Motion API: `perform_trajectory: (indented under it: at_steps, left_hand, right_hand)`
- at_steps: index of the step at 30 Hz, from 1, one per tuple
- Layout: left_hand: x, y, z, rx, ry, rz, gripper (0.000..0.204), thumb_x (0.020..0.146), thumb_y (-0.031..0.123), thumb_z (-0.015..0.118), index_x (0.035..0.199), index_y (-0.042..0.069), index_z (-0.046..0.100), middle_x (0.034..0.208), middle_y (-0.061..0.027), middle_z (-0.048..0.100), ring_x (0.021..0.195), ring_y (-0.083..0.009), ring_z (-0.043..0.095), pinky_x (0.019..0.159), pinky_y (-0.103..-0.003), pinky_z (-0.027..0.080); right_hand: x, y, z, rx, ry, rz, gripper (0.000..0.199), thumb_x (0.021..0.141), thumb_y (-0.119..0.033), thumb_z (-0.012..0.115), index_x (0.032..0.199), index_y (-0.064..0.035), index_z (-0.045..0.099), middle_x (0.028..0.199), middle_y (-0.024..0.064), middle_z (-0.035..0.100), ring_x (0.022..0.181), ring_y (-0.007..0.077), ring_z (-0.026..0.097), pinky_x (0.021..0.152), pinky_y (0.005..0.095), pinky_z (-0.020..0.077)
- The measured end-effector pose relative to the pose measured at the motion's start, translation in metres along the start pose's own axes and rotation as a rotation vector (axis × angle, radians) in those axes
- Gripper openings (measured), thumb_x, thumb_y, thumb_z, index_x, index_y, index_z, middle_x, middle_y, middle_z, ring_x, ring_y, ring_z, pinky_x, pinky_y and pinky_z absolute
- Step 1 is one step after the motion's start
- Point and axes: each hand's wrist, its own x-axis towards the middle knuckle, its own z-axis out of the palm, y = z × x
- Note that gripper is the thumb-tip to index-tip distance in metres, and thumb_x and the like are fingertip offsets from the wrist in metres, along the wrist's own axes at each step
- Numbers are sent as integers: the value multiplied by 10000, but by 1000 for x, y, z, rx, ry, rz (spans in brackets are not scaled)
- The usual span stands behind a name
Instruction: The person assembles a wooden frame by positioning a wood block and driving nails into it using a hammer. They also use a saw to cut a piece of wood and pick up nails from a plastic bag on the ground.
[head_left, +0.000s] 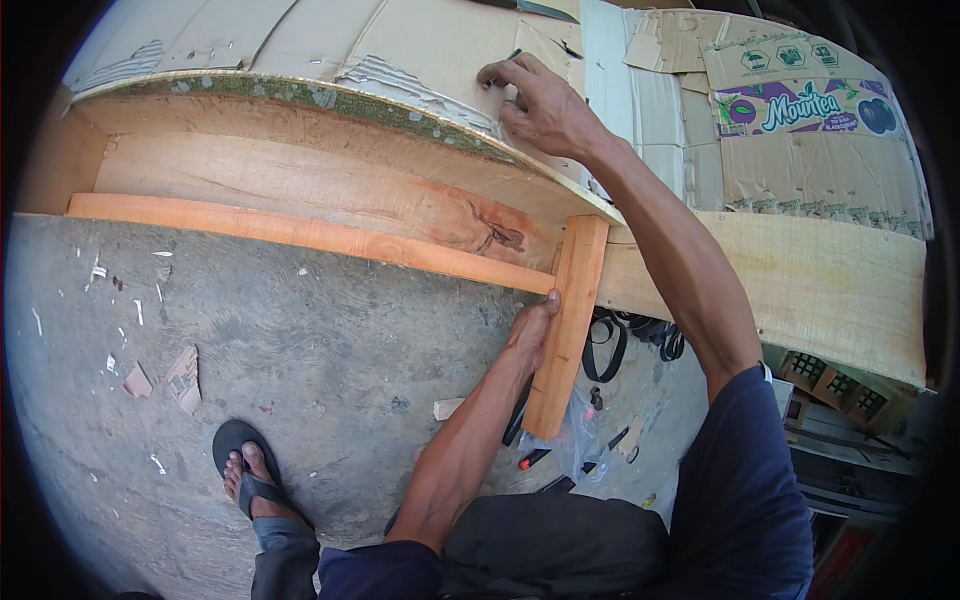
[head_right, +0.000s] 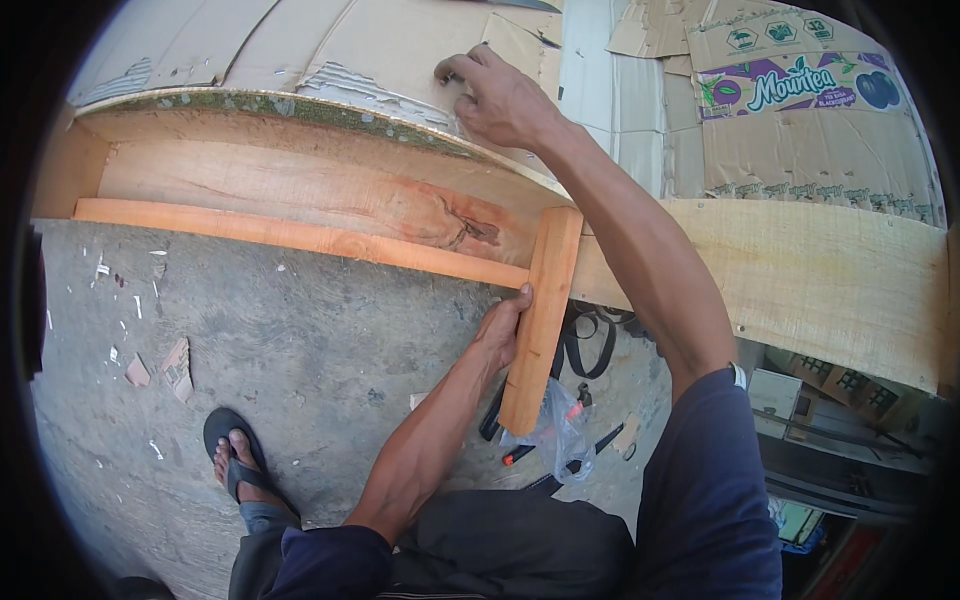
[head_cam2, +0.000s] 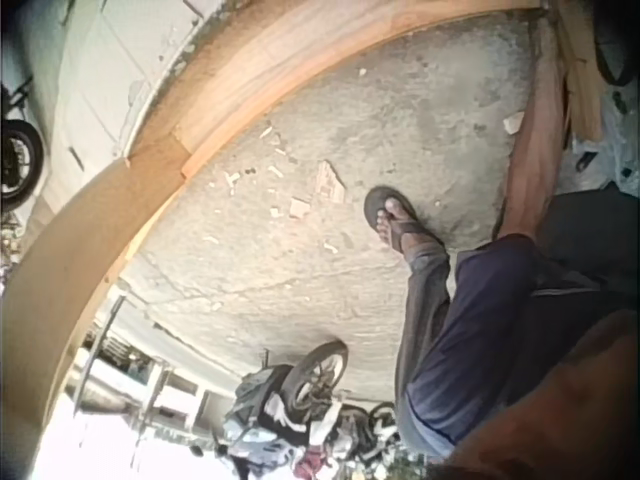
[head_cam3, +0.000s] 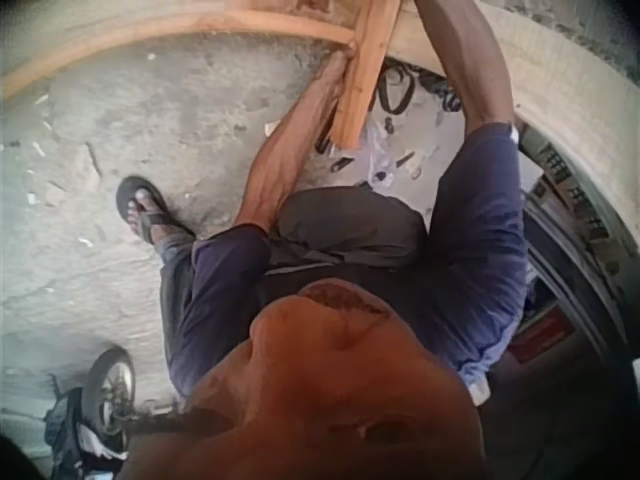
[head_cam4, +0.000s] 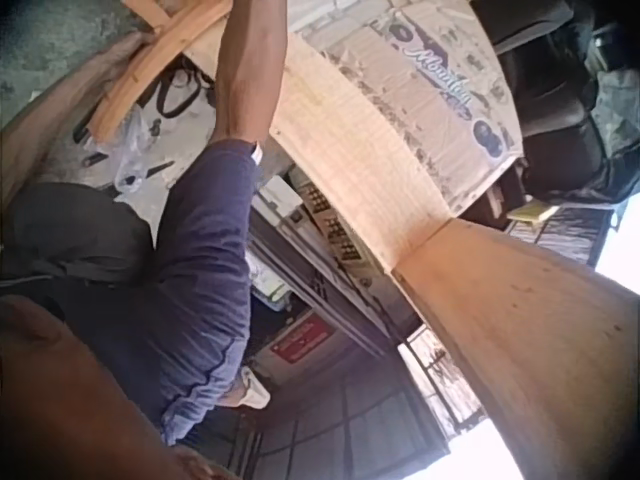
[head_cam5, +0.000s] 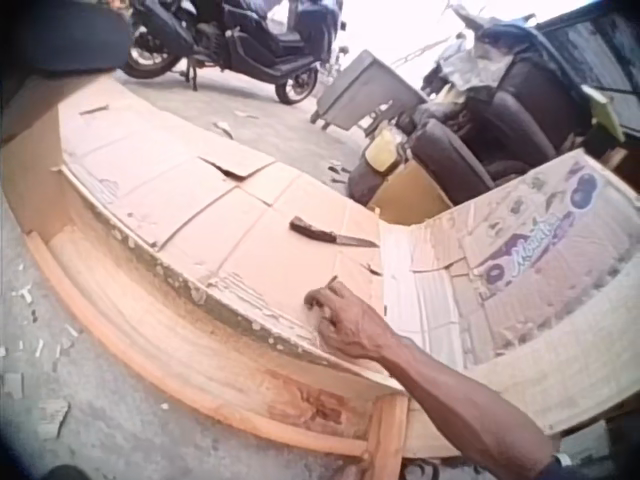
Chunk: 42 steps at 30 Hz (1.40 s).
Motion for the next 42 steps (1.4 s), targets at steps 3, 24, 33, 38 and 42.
perform_trajectory:
  at_steps: [3,24,33,38,42]
  left_hand:
    - [5,1,1,31,10,25,512,1046,418,501,1216,-52,610,1003,-167,709,818,-245,720,691,-379,609]
    - [11,-2,-4,23,56,6,474,1028,376,551,1250,-43,555,1061,-175,682,868,-268,700,729,-415,595]
    - [10,0,-7,25,59,5,473,1019,370,568,1246,-46,557,1072,-182,681,882,-275,703,736,-421,598]
    - [10,-7,-6,26,74,-4,470,1015,370,575,1247,-38,560,1061,-181,685,873,-275,704,735,-421,600]
    - [13,-9,-13,33,44,7,464,1024,383,554,1240,-27,568,1042,-166,689,866,-260,704,729,-411,596]
  right_hand:
    - [22,15,-5,-83,67,-50,454,868,-84,527,1312,-167,575,1289,139,572,1130,322,620,947,466,519]
    - [-132,29,44,125,-651,145,271,749,-161,730,725,-10,507,635,131,578,600,302,541,601,434,438]
    - [-130,31,47,170,-677,74,324,761,-162,741,688,-4,468,596,131,530,588,318,510,588,438,425]
    - [-139,37,53,208,-652,35,328,770,-142,731,664,-2,454,574,108,499,561,296,474,566,415,415]
    - [-137,22,40,283,-602,169,331,800,-143,711,644,-25,444,560,78,503,536,179,464,532,370,396]
